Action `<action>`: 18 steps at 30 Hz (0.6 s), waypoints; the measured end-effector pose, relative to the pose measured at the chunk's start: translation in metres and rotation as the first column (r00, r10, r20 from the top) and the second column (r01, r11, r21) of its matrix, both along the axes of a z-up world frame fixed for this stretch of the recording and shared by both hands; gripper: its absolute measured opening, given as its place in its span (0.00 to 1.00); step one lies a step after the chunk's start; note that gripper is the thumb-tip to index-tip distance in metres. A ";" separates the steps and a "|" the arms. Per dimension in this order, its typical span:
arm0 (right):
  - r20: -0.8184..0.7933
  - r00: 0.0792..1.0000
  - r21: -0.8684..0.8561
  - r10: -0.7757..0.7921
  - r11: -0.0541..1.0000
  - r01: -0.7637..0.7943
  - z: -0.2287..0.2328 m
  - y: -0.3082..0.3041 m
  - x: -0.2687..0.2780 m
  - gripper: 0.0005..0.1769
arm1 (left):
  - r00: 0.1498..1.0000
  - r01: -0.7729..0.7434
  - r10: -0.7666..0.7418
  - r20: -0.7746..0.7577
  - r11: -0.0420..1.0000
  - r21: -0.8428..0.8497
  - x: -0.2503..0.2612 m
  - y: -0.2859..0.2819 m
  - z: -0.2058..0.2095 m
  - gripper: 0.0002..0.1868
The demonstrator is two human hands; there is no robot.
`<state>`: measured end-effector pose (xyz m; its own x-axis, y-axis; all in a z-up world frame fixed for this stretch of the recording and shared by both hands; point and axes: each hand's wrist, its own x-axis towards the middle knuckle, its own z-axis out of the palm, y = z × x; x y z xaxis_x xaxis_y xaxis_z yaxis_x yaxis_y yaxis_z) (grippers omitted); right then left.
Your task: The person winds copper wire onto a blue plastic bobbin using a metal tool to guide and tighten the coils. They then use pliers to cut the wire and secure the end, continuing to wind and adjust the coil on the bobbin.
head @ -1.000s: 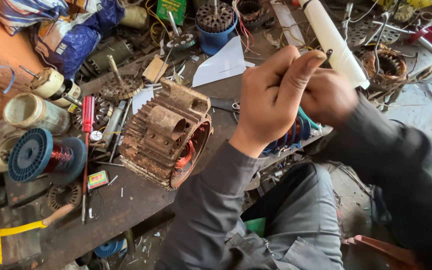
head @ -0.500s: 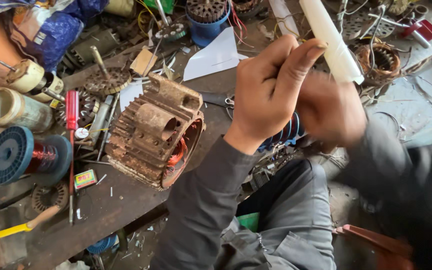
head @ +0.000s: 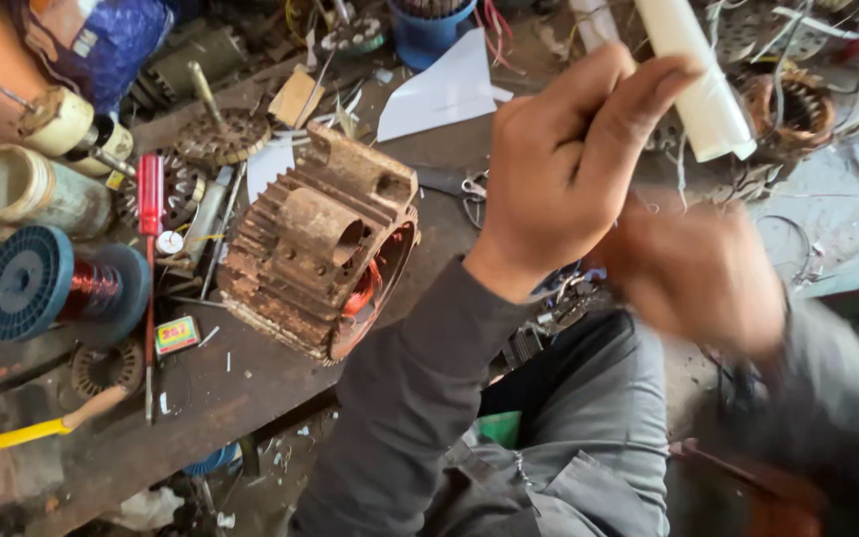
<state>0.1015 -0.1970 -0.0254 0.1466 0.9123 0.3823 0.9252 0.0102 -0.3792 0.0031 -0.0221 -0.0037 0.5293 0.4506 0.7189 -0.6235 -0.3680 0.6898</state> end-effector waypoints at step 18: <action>-0.085 0.991 0.112 -0.101 0.988 0.110 -0.007 0.020 0.019 0.12 | 1.000 0.011 -0.011 -0.005 1.000 0.007 0.011 -0.002 -0.005 0.16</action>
